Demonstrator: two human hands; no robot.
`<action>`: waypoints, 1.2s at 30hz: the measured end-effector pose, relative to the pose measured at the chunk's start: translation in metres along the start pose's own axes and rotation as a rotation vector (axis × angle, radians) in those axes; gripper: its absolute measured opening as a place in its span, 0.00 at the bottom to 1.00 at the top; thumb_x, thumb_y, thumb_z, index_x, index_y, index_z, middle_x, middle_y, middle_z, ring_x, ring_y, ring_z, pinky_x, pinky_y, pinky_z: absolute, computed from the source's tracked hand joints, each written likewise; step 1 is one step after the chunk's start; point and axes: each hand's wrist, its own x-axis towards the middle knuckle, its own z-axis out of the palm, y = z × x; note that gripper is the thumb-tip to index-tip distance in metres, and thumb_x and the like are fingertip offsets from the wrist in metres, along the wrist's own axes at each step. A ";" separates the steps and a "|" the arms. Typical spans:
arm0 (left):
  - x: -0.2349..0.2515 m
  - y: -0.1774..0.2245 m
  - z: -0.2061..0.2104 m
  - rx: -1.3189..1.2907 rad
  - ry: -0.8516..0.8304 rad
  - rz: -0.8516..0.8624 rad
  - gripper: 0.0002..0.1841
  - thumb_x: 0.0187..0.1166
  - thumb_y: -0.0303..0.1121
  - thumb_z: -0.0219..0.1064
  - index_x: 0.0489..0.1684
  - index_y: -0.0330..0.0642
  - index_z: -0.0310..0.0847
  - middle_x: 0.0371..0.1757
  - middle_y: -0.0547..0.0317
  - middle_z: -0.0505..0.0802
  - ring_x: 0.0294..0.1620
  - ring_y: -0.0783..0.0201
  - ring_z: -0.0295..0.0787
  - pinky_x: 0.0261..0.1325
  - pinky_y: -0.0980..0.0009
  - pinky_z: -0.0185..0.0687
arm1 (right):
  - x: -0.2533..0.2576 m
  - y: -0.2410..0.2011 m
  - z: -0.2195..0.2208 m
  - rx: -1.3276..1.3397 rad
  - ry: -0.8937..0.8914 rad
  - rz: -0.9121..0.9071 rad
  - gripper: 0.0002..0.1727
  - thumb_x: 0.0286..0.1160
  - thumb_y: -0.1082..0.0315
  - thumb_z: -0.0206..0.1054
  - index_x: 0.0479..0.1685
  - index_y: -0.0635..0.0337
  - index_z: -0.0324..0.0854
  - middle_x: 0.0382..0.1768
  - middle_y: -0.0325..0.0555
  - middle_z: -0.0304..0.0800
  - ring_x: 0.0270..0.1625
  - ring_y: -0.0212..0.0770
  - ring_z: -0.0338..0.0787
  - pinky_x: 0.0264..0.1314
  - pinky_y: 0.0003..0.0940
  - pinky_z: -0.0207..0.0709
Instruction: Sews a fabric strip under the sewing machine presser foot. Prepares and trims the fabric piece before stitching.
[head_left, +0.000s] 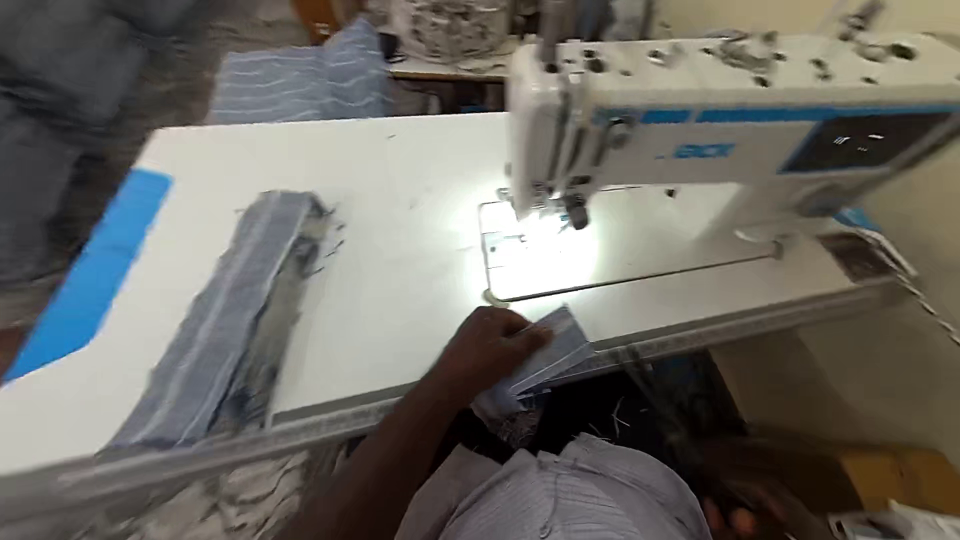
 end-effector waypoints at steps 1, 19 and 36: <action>-0.003 0.006 0.000 -0.018 0.008 -0.026 0.16 0.81 0.49 0.71 0.32 0.46 0.93 0.25 0.59 0.91 0.24 0.63 0.86 0.29 0.60 0.82 | 0.009 -0.004 0.006 -0.031 -0.056 0.033 0.35 0.58 0.26 0.74 0.39 0.52 0.85 0.25 0.31 0.84 0.23 0.29 0.82 0.26 0.28 0.79; 0.003 0.009 0.003 -0.084 -0.011 -0.114 0.16 0.78 0.49 0.74 0.31 0.45 0.93 0.23 0.55 0.92 0.19 0.62 0.87 0.23 0.64 0.83 | 0.076 -0.055 0.029 -0.038 -0.086 0.145 0.34 0.58 0.29 0.78 0.33 0.52 0.80 0.20 0.37 0.80 0.18 0.32 0.82 0.23 0.26 0.79; -0.104 -0.044 0.065 -0.064 0.462 0.511 0.08 0.81 0.36 0.72 0.46 0.42 0.89 0.42 0.62 0.92 0.38 0.72 0.89 0.40 0.75 0.90 | 0.071 -0.044 -0.137 0.303 0.957 -0.132 0.26 0.81 0.35 0.62 0.42 0.52 0.81 0.24 0.31 0.80 0.23 0.26 0.81 0.26 0.23 0.79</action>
